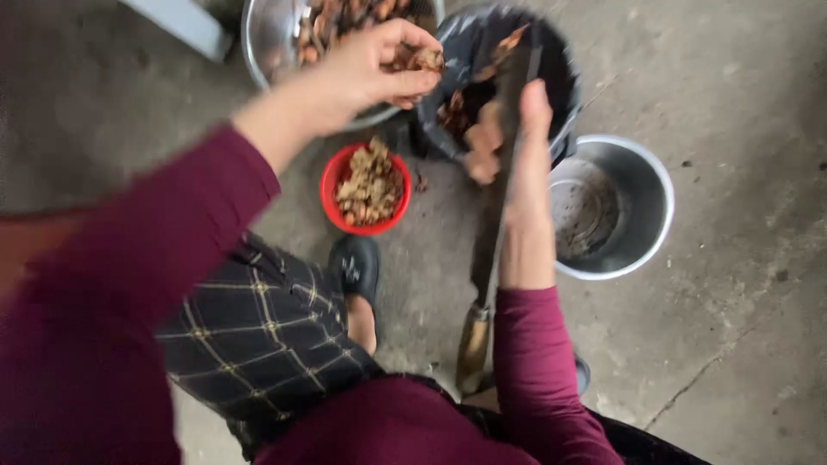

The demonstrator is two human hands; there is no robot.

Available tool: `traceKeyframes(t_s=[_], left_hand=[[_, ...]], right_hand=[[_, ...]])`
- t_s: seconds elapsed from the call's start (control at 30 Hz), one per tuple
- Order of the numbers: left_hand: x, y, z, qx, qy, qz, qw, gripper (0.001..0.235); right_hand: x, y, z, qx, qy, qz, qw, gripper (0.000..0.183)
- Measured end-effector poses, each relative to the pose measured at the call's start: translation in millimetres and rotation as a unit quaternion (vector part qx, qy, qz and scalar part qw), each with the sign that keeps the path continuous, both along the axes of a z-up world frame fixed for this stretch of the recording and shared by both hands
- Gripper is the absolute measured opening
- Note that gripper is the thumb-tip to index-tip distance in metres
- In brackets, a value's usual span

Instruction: The person peels small brown nuts with a knife, removing the outer shell and placing the peeled pieces into a red bowl. Shells are discarded into a black trash bag. The person works one nut at a time, occasionally adjusting the pile in the red bowl.

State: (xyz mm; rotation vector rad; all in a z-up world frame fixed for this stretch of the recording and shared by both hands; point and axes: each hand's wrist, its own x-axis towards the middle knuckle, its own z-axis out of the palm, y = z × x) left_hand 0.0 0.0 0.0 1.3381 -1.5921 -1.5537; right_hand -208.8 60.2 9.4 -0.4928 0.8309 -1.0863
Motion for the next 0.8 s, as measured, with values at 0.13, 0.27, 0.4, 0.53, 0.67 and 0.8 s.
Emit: traceKeyframes(t_s=[0.13,0.27,0.4,0.53,0.67,0.8], left_hand=[[43,7,-3,0.06,-0.079,-0.174,0.98,0.016],[86,37,-62,0.203,-0.322,-0.138,0.914,0.031],[106,72,-119,0.206,-0.318,-0.079,0.922,0.044],[124,94,-198,0.213,-0.284,-0.063,0.933,0.05],[131,112,-236,0.134,-0.28,0.008,0.951,0.044],[121,131,-259,0.036,-0.31,0.016,0.95,0.019]], right_hand=[[-8,-6,-23,0.012,-0.002,0.027,1.0,0.059],[-3,-4,-38,0.027,0.002,0.055,0.998,0.059],[2,1,-50,0.061,-0.013,0.076,0.995,0.06],[7,1,-50,0.074,0.032,0.079,0.994,0.063],[19,8,-38,0.111,0.022,0.002,0.994,0.053],[26,13,-30,0.112,0.011,-0.027,0.993,0.05]])
